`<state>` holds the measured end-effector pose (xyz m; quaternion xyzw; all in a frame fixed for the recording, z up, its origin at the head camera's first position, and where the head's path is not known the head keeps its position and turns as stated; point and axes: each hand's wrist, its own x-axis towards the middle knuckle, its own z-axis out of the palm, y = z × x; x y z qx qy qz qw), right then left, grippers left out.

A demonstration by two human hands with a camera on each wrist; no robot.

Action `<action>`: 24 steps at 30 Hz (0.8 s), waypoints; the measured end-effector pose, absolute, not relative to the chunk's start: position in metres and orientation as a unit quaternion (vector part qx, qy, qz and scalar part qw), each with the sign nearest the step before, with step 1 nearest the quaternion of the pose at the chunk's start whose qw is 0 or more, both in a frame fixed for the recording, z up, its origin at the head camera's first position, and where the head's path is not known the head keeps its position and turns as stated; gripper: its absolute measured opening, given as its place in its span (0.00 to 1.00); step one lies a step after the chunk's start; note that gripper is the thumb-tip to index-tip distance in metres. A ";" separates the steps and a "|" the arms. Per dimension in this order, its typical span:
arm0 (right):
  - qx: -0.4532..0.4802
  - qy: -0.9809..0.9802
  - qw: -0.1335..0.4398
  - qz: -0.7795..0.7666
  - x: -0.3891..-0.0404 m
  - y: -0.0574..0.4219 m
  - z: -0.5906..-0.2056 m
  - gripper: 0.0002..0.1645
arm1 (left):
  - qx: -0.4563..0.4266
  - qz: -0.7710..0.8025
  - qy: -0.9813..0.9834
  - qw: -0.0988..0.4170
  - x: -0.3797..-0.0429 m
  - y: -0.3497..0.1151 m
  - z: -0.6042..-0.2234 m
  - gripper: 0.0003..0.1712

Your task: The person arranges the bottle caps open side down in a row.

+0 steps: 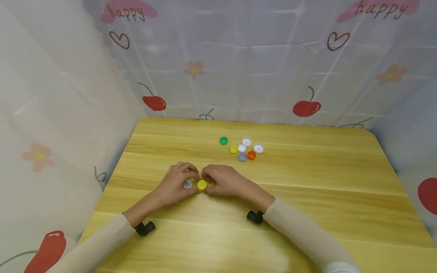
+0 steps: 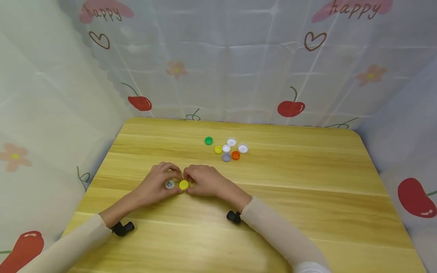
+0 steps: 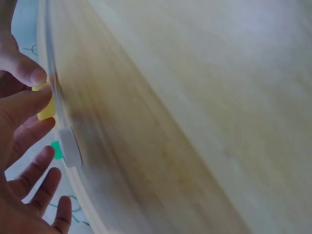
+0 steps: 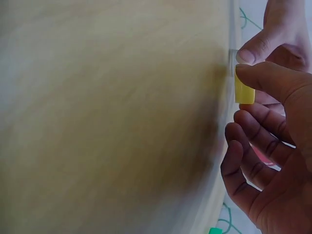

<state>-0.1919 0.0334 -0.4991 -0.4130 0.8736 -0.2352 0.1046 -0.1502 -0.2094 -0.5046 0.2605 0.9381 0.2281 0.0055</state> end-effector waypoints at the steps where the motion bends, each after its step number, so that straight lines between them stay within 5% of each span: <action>1: -0.414 0.874 0.107 -0.232 -0.192 0.031 -0.500 0.16 | 0.258 0.224 0.940 0.007 -0.150 -0.211 -0.505 0.14; 24: -0.387 0.886 0.137 -0.215 -0.195 0.026 -0.500 0.20 | 0.233 0.227 0.944 0.047 -0.156 -0.219 -0.505 0.20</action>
